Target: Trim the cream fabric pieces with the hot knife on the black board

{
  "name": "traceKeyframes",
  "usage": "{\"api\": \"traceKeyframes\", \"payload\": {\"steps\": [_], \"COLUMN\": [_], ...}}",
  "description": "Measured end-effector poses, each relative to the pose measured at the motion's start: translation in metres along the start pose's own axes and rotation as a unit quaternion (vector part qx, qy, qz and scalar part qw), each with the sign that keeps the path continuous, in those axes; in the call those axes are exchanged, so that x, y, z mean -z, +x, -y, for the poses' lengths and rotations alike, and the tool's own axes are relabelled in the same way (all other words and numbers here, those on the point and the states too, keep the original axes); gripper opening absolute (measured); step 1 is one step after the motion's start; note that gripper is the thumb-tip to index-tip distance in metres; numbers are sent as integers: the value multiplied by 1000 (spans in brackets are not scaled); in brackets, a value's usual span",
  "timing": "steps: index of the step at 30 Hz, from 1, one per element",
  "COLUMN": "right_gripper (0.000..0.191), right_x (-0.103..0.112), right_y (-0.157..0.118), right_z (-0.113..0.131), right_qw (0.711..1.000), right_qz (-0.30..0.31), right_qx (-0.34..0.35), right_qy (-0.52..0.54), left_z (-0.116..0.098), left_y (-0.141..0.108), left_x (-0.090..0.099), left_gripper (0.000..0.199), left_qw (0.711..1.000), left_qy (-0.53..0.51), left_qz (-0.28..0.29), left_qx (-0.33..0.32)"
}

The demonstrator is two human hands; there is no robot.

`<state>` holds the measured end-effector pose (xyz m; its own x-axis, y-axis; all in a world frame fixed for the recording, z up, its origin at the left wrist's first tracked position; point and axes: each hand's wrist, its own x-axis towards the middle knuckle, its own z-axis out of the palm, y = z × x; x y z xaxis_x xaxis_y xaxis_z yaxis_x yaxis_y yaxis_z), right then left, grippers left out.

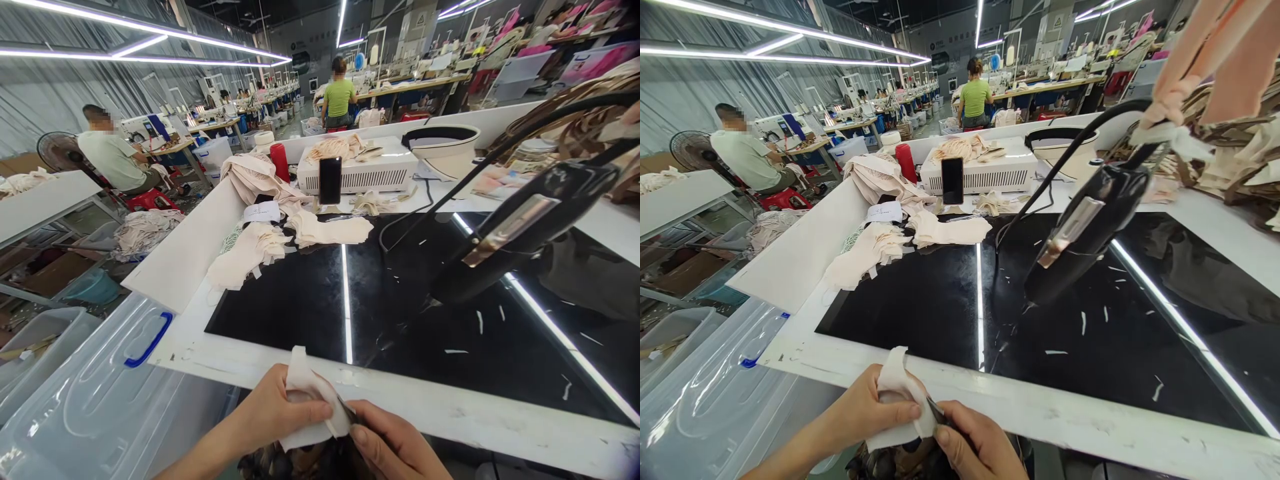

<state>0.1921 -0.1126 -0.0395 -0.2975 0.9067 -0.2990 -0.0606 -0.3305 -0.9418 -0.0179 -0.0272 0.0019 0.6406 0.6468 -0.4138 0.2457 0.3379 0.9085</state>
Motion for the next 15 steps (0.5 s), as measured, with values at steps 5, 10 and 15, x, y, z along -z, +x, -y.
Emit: {"api": "traceKeyframes", "payload": {"steps": [5, 10, 15], "right_gripper": [55, 53, 53], "right_x": [-1, 1, 1], "right_y": [0, 1, 2], "right_z": [3, 2, 0], "right_qw": [1000, 999, 999], "right_qz": [-2, -5, -11], "right_qx": [4, 10, 11], "right_qy": [0, -37, -51], "left_z": [-3, -2, -2], "left_y": [0, 1, 1], "left_x": [-2, -4, -3], "left_gripper": [26, 24, 23], "left_qw": [1000, 1000, 1000], "left_qy": [-2, -3, -6], "left_qz": [-6, 1, 8], "left_qx": [8, 5, 6]}}
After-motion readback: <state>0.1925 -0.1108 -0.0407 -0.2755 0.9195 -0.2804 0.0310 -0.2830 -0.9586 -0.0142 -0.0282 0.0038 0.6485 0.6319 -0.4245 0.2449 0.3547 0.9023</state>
